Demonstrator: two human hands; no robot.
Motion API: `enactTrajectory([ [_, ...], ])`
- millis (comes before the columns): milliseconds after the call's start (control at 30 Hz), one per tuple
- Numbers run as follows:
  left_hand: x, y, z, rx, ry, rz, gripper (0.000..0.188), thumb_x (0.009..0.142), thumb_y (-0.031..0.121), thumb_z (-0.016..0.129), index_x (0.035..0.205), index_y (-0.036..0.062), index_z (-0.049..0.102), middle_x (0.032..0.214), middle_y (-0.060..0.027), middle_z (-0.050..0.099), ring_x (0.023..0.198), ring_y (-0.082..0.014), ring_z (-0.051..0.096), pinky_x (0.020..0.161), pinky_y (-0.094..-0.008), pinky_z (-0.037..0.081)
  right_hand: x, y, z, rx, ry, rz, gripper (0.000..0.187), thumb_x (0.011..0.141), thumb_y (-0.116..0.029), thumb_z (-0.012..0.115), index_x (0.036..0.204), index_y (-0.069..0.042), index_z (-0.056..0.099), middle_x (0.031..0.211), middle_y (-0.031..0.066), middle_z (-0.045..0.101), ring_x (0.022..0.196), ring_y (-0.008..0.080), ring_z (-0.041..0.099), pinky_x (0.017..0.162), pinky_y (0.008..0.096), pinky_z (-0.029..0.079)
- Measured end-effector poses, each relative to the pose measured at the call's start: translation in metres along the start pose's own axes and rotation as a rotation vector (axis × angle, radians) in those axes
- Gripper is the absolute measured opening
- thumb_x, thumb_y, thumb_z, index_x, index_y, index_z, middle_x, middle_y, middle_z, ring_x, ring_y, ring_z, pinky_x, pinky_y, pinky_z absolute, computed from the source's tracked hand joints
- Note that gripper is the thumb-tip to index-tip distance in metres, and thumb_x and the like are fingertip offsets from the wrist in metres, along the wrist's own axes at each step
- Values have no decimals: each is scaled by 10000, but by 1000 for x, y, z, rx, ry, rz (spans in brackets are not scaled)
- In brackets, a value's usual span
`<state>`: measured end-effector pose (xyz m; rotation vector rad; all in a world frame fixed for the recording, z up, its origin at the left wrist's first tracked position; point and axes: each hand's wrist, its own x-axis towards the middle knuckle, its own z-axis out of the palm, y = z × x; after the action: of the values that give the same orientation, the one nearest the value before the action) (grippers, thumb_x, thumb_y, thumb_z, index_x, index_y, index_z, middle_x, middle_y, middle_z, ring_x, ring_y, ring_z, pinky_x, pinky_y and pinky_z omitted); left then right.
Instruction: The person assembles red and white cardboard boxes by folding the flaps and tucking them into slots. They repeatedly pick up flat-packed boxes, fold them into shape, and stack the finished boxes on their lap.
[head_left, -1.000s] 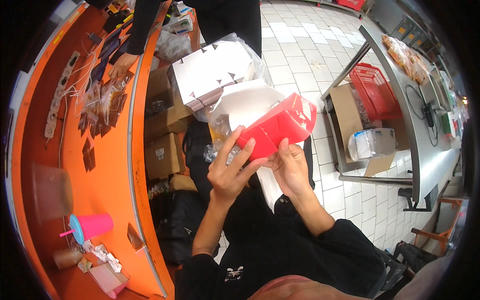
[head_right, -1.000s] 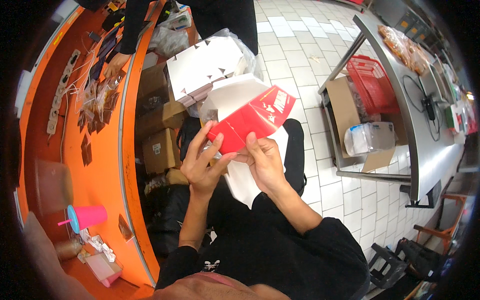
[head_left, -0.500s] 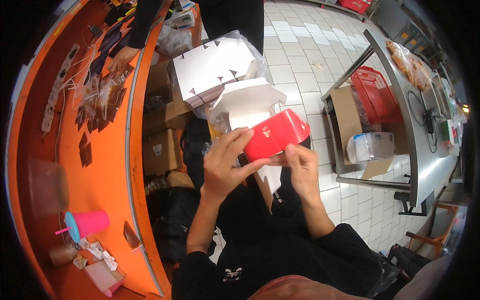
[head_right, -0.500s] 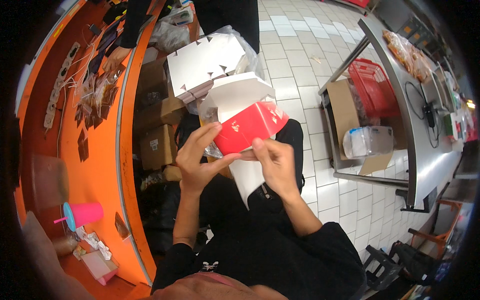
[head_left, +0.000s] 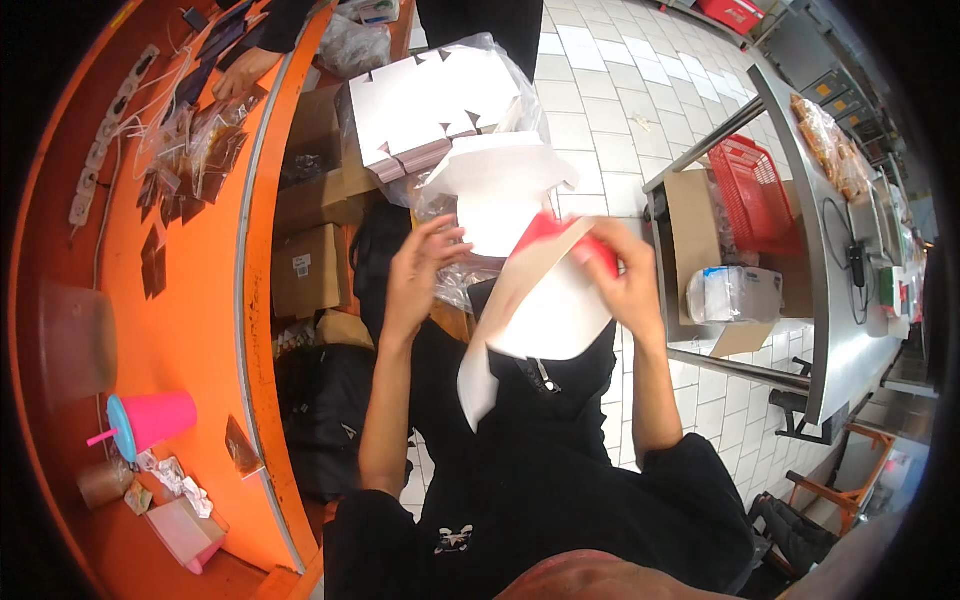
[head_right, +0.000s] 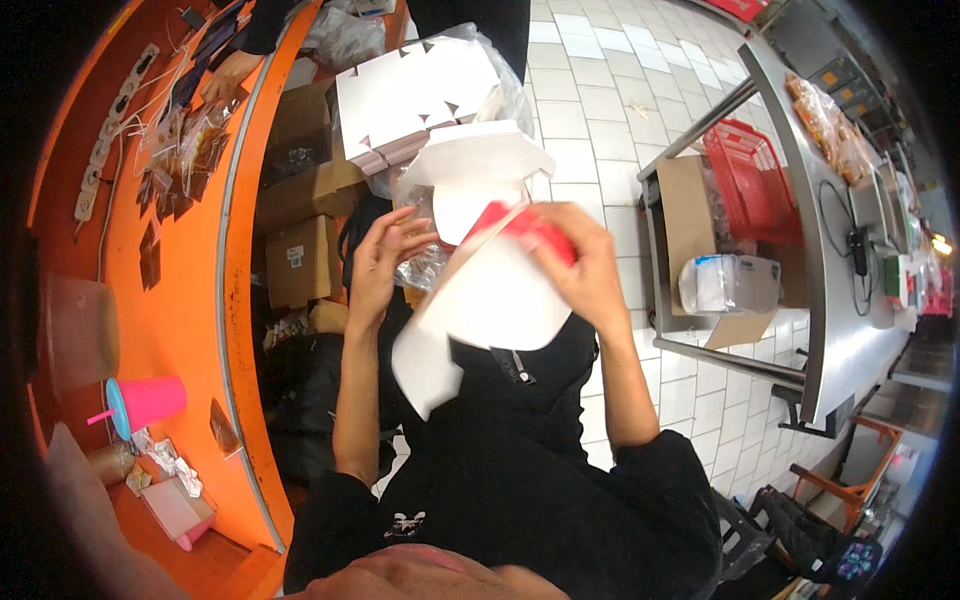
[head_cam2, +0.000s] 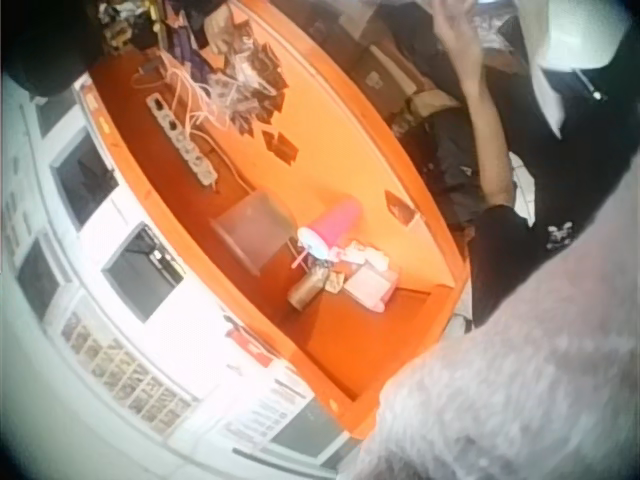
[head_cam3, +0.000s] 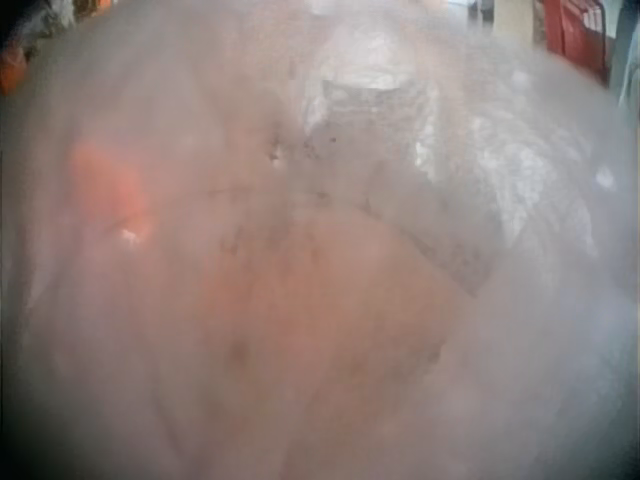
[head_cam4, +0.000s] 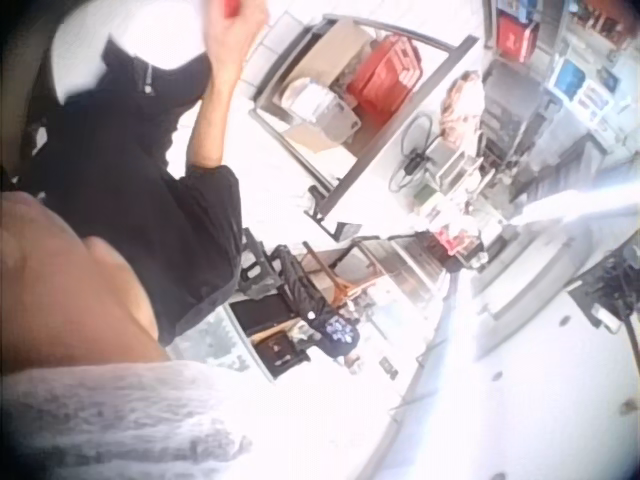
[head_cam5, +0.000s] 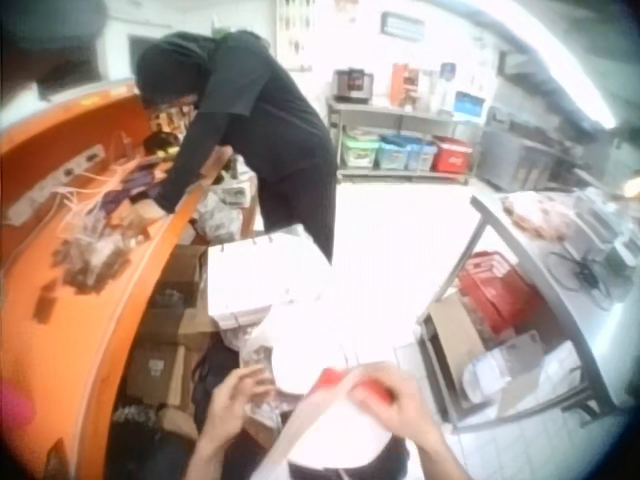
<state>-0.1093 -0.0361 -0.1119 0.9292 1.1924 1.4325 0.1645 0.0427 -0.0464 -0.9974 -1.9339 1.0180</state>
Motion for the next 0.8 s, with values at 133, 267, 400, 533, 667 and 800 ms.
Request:
enactTrajectory([
  [133,-43,-66,-28,5,48,-57,514,1062,285,557,1486,11,460,1359,-190,616,1177,-251,662,1032,-382,505,-22,43,12,51,235,86,354,1064,-171,503,1355,-3,611,1341,156,642,1296,280,571,1107,369,413],
  [267,-68,-73,18,14,18,68,659,1002,181,620,1577,16,342,1509,-192,503,1305,-232,560,1089,-362,444,-50,69,39,32,136,46,447,1091,-169,407,1502,0,452,1619,197,350,1493,331,346,1225,420,243],
  [400,-58,-101,37,220,33,198,564,940,3,614,1492,25,498,1494,-215,517,1334,-291,559,1075,-353,453,-68,95,28,63,161,-60,504,1047,-200,504,1518,-32,443,1638,216,303,1500,358,329,1224,446,261],
  [533,-50,-103,66,382,-143,333,565,890,-45,673,1431,95,592,1578,-261,364,1335,-373,556,1053,-384,497,-98,171,3,180,283,-106,461,990,-251,650,1405,-85,538,1585,229,375,1406,357,457,1125,425,438],
  [667,-45,-150,83,329,-326,371,581,851,-71,711,1395,113,625,1612,-248,304,1354,-396,534,1080,-425,494,-140,235,-24,-60,287,-260,404,984,-246,674,1358,-140,564,1553,224,403,1352,348,507,1094,406,461],
  [800,-43,-163,81,312,-456,407,566,843,-73,712,1372,109,628,1616,-240,309,1357,-394,534,1090,-438,490,-160,215,-17,31,256,-282,441,944,-263,738,1324,-152,543,1523,222,420,1296,365,547,1047,427,487],
])
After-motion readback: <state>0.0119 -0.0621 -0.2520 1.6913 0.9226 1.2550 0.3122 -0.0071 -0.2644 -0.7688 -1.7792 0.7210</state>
